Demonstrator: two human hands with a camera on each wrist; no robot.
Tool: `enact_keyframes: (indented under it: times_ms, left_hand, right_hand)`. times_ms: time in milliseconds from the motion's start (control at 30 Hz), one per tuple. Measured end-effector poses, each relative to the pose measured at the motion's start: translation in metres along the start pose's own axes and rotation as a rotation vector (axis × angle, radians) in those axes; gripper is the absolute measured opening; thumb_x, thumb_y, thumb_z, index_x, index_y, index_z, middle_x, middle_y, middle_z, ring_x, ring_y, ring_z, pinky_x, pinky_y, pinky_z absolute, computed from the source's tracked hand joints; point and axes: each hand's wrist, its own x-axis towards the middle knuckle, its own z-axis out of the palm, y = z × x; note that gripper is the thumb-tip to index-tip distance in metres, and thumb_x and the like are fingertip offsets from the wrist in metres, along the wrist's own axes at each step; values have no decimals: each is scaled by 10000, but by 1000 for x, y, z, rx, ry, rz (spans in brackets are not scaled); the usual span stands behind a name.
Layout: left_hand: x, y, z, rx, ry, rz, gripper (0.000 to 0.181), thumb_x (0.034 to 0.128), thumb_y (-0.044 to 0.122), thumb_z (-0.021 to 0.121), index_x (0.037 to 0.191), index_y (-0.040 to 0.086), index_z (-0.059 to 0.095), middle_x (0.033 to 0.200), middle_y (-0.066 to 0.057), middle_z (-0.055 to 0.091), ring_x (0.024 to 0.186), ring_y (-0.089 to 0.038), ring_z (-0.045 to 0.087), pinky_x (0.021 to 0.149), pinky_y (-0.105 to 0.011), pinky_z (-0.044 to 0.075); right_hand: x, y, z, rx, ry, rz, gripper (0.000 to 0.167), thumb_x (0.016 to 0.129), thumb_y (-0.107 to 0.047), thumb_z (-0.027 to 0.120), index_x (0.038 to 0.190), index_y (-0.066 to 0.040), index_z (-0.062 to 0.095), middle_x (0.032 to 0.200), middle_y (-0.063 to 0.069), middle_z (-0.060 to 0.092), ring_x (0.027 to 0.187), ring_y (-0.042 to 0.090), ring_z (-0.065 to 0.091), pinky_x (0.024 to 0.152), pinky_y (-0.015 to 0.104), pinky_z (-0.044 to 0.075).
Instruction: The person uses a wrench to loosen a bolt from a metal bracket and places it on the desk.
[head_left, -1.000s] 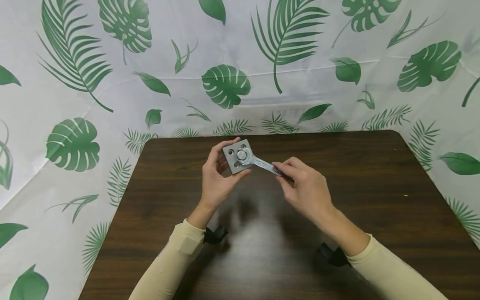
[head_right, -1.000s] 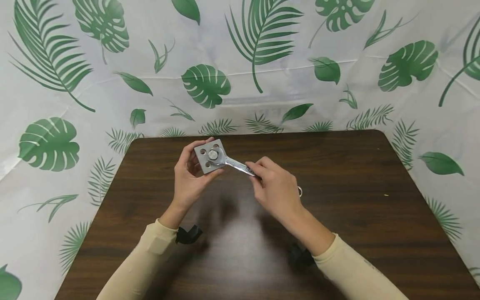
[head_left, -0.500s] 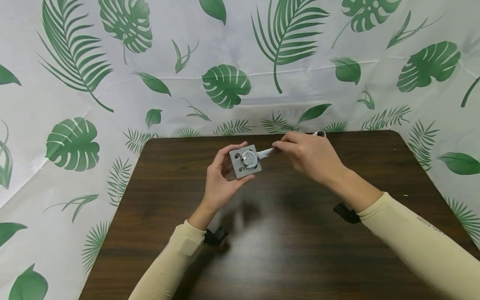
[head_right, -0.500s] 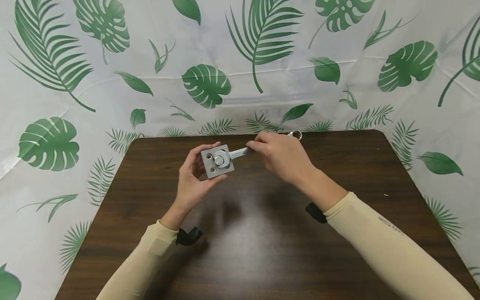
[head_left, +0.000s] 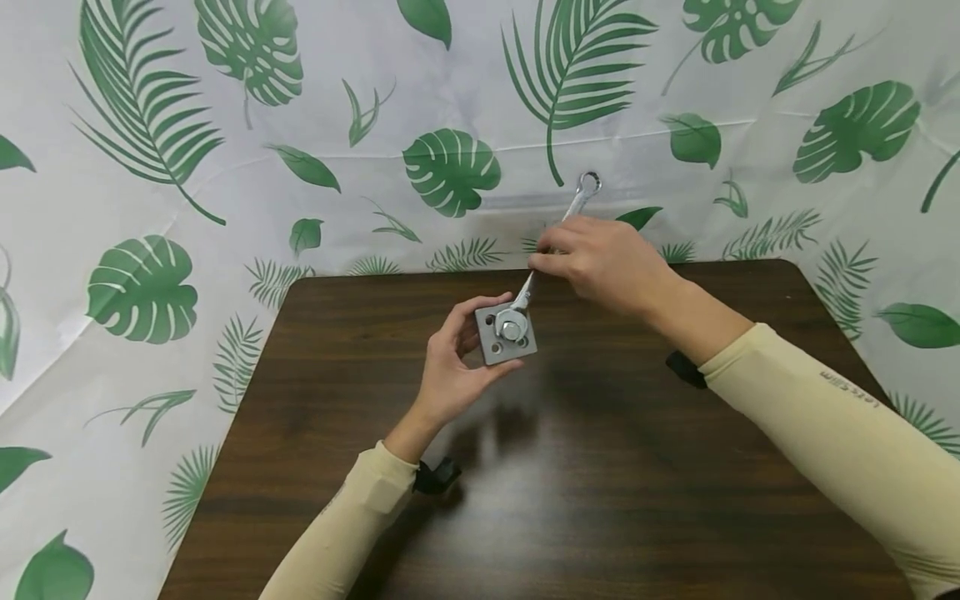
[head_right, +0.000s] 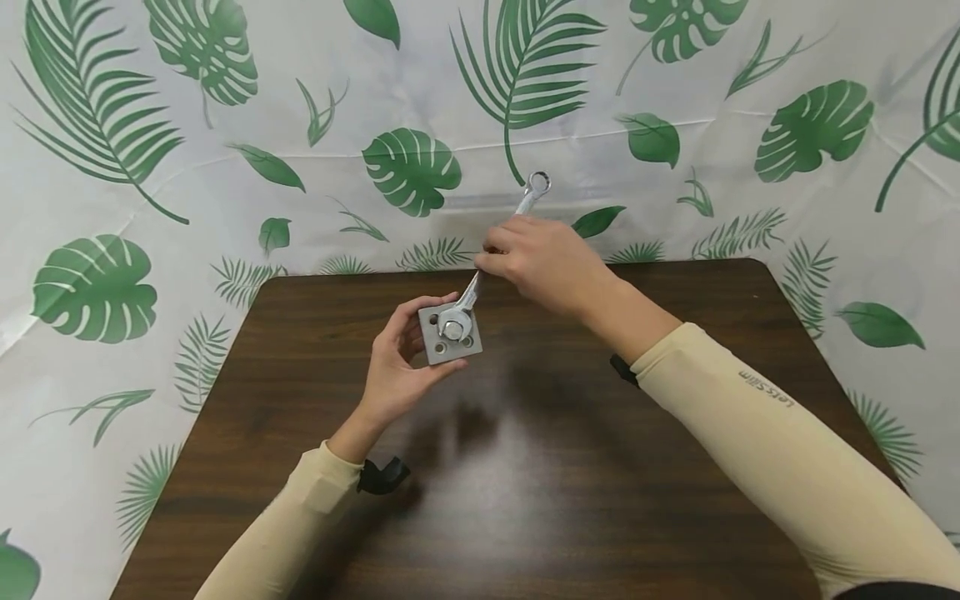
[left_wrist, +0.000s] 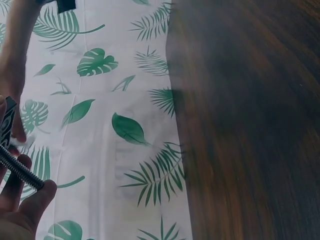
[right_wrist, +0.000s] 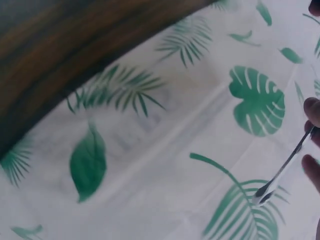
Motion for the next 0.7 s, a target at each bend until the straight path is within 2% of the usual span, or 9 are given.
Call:
enact_keyframes:
  times_ms: [100,233,433,567,700]
  left_hand:
    - [1,12,2,17,-13,-17,723,693,-152,811,1325,-59,472,1294,-195,593,1008,-256,629,790,-356,549]
    - [0,14,4,47,-20,-34,725,696,-134,818,1328,-52,474,1172,-201,623,975,-252,644,779,-368,557]
    - [0,15,4,68,-10,-52,718,696,-118,827,1319,-44,478,1089,-198,645,937,-242,653,763,-415,560]
    - [0,15,4,72,-8,-53,714,695,-111,831,1314,-44,483,1078,-197,650,922,-235,654,752,-428,561]
    - [0,15,2,83,6,-49,722,687,-117,834,1315,-44,487,1098,-196,650,942,-244,657,746,-439,560]
  right_hand:
    - [11,4,-3,-3,9,-79,344,789,146,700,1056,-67,746,1041,118,653,970,315,631,854,462,525]
    - [26,5,-6,-44,-4,-191,299,823,121,697,1071,-45,733,1092,142,655,1052,320,618,927,453,494]
    - [46,4,-10,-184,-35,-319,298,840,80,710,1116,-31,722,1179,176,649,1181,306,580,1016,424,436]
    - [51,2,-15,-243,-52,-346,293,850,69,705,1122,-39,719,1195,179,643,1204,297,568,1038,421,414]
    - [47,5,-23,-223,-7,-285,266,862,72,687,1102,-37,723,1149,177,646,1169,320,576,1033,449,417]
